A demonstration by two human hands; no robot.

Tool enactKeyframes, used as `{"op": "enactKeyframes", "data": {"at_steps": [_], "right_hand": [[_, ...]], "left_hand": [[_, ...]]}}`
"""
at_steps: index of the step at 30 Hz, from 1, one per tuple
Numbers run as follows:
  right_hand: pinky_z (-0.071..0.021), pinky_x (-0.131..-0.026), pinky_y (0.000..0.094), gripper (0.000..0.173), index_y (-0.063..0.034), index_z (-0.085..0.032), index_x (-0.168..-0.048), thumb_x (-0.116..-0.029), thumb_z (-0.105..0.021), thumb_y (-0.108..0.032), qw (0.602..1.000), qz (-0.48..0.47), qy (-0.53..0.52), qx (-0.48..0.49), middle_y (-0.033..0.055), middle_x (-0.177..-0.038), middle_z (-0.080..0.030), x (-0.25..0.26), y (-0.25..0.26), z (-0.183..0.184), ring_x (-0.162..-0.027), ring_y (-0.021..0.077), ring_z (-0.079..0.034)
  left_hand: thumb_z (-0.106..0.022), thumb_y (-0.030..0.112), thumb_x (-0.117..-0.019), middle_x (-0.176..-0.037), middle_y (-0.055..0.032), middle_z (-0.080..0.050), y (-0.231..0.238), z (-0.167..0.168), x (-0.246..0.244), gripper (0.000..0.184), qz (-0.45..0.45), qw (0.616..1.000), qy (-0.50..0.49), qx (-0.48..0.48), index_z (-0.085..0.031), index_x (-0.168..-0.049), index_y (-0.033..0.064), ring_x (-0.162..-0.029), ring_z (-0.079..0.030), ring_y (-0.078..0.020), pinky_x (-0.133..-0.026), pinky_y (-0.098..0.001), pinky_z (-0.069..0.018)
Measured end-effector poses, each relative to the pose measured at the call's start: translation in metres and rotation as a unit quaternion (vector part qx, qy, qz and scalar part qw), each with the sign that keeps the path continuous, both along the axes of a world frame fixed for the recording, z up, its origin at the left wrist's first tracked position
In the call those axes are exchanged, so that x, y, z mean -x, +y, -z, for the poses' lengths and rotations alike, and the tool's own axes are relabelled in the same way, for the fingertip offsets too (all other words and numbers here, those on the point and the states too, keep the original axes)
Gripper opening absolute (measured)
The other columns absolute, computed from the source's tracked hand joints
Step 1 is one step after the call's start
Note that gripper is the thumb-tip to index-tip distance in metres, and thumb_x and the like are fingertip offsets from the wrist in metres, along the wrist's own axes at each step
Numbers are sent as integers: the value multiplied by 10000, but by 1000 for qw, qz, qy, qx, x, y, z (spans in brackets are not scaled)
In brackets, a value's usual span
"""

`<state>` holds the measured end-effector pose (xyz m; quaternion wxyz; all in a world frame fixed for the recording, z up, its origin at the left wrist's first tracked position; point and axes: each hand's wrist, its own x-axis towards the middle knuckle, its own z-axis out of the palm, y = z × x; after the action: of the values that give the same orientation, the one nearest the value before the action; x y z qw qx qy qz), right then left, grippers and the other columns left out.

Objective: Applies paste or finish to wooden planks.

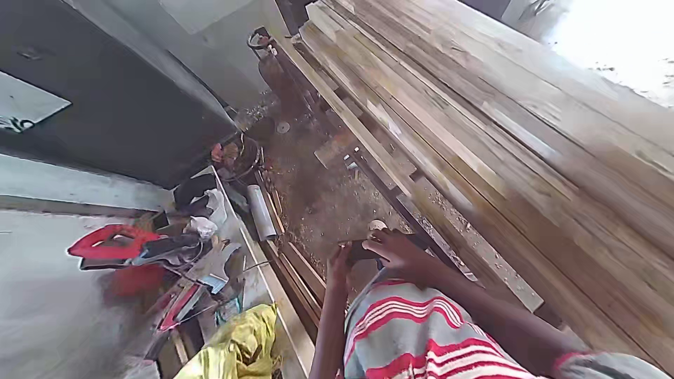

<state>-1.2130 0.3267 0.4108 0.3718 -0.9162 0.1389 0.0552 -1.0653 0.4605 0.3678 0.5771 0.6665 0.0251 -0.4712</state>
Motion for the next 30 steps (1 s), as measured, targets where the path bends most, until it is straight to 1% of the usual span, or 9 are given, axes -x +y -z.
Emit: {"op": "enactKeyframes", "data": {"at_steps": [4,9,12,19,22,23,25,28,30], "right_hand": [[-475,-918,694,697,-278,-485,-1531,-907,-659,-21,1000,-25,1,-14,251,-1435,-542,-77,-51,-13,-1234,514,-556],[-463,-915,732,765,-271,-499,-1524,-860,-693,56,999,-40,-6,-25,255,-1430,-542,-155,-108,-12,-1227,533,-554],[-478,-921,692,729,-275,-476,-1538,-894,-695,-13,1000,-13,4,-24,238,-1427,-548,-198,-137,-7,-1245,502,-556],[-516,-961,607,741,-237,-423,-1583,-917,-710,-85,995,61,58,-59,239,-1483,-510,-301,-200,13,-1239,456,-591],[-434,-1056,640,619,-100,-497,-1523,-946,-698,-202,983,112,101,-101,284,-1474,-511,-344,-201,24,-1306,472,-536],[-440,-1041,660,624,-45,-495,-1504,-944,-707,-221,982,131,95,-94,300,-1423,-548,-365,-207,26,-1274,485,-558],[-517,-862,714,609,-33,-574,-1418,-853,-746,-184,992,120,6,-40,308,-1262,-646,-396,-212,66,-1086,511,-655],[-516,-942,665,705,-192,-473,-1527,-886,-757,-118,984,65,155,-60,228,-1426,-561,-450,-220,49,-1213,459,-609],[-534,-952,632,711,-256,-464,-1540,-901,-769,-193,982,89,149,-71,199,-1451,-551,-471,-219,36,-1210,424,-622]], "left_hand": [[-478,112,-1079,-902,-74,-658,-40,-14,-62,198,-11,998,-53,-28,-593,-1146,-35,-751,-635,-114,-700,-292,-561],[-449,100,-1082,-825,-24,-653,-83,-21,-116,163,-61,997,-45,-5,-574,-1097,-3,-686,-642,-89,-660,-261,-571],[-462,99,-1075,-831,-47,-666,-97,-14,-150,179,-62,997,-32,-15,-576,-1126,-29,-716,-662,-111,-691,-277,-586],[-454,149,-1096,-853,-62,-655,-126,12,-271,251,-20,995,21,-93,-591,-1170,-48,-690,-636,-109,-636,-265,-555],[-392,175,-1110,-849,-34,-652,-134,2,-348,296,-2,999,15,-50,-598,-1142,-35,-714,-631,-95,-681,-271,-562],[-376,163,-1105,-815,4,-651,-147,-2,-382,279,2,1000,2,-7,-597,-1100,-8,-692,-636,-64,-669,-245,-567],[-368,140,-1098,-777,44,-666,-169,-23,-436,258,-13,998,5,60,-597,-1025,46,-661,-652,-37,-639,-211,-575],[-316,174,-1120,-634,90,-565,-211,-78,-500,317,-32,994,9,105,-544,-907,120,-508,-537,10,-500,-146,-484],[-303,205,-1123,-607,82,-505,-247,-105,-536,373,-17,989,11,147,-536,-842,131,-477,-478,-6,-471,-154,-451]]}}
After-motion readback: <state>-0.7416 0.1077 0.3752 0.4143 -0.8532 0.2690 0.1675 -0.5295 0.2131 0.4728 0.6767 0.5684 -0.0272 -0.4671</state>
